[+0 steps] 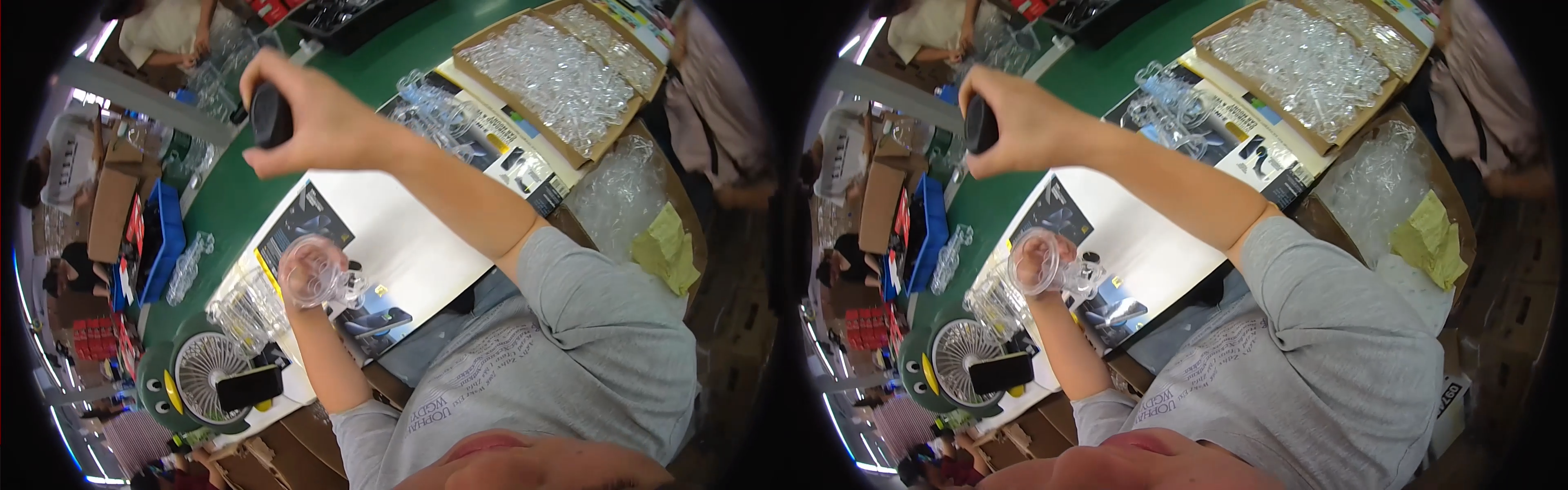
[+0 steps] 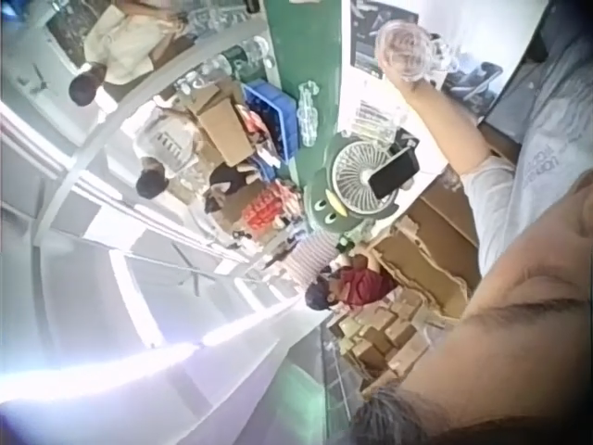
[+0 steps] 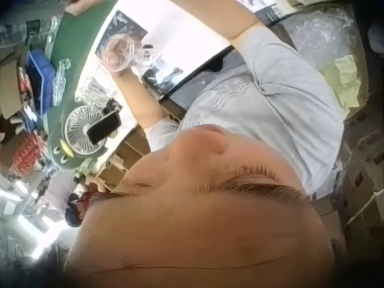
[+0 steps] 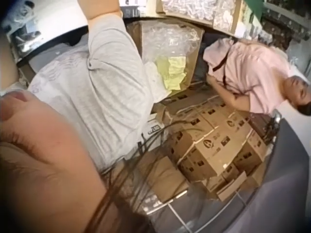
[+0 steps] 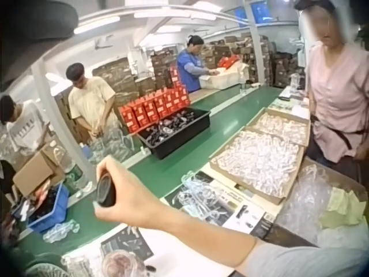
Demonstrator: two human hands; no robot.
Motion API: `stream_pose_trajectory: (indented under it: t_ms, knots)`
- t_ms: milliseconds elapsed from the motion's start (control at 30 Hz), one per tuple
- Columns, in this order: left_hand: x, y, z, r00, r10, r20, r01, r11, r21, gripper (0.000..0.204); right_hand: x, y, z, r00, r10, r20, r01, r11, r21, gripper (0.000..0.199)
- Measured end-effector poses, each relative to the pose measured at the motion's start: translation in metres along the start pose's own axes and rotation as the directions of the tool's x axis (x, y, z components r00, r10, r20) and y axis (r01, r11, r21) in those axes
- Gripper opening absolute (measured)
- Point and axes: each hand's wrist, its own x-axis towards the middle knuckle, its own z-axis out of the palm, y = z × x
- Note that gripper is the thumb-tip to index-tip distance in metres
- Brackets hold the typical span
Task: Assembling clear plastic containers by applying a liquid adhesive and joining parts at a factory workstation.
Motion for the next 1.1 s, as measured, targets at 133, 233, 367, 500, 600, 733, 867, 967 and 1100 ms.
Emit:
stream_pose_trajectory:
  t_ms: [133, 233, 367, 500, 600, 733, 867, 967, 1100]
  knots:
    - [-0.004, 0.006, -0.008, 0.997, 0.061, 0.043, -0.056, 0.993, -0.107, 0.029, -0.007, 0.028, 0.017, 0.984, -0.154, 0.086, 0.173, 0.939, -0.297, 0.040]
    - [0.002, 0.006, -0.009, 0.990, 0.093, 0.107, -0.082, 0.991, -0.105, 0.028, -0.019, 0.049, 0.019, 0.949, -0.103, 0.297, 0.220, 0.893, -0.394, 0.029]
    - [0.001, 0.009, 0.000, 0.998, 0.002, -0.063, -0.013, 0.984, -0.176, 0.025, -0.042, 0.082, 0.007, 0.731, -0.115, 0.673, 0.471, 0.798, -0.375, 0.018]
    - [0.000, 0.012, 0.008, 0.980, -0.010, -0.199, -0.022, 0.988, -0.154, 0.022, -0.073, 0.099, -0.003, 0.468, -0.199, 0.861, 0.786, 0.540, -0.302, 0.019]
    - [0.000, 0.012, 0.009, 0.980, 0.001, -0.198, -0.033, 0.987, -0.157, 0.022, -0.089, 0.104, -0.003, 0.486, -0.137, 0.863, 0.775, 0.524, -0.354, 0.022]
    - [0.001, 0.010, 0.007, 0.991, 0.020, -0.133, -0.039, 0.990, -0.136, 0.023, -0.105, 0.104, -0.001, 0.537, 0.042, 0.842, 0.640, 0.629, -0.440, 0.028]
    - [0.001, 0.005, 0.009, 0.990, 0.085, -0.111, -0.103, 0.980, -0.169, 0.026, -0.113, 0.074, 0.000, 0.593, 0.170, 0.787, 0.475, 0.714, -0.513, 0.045]
    - [-0.002, -0.001, -0.024, 0.994, 0.111, -0.024, -0.113, 0.989, -0.091, 0.061, -0.114, 0.033, -0.013, 0.686, 0.122, 0.717, 0.389, 0.772, -0.503, 0.053]
    - [0.002, 0.007, 0.003, 0.993, 0.067, -0.093, -0.083, 0.980, -0.181, 0.027, -0.127, -0.015, -0.065, 0.776, 0.307, 0.551, 0.227, 0.679, -0.698, 0.065]
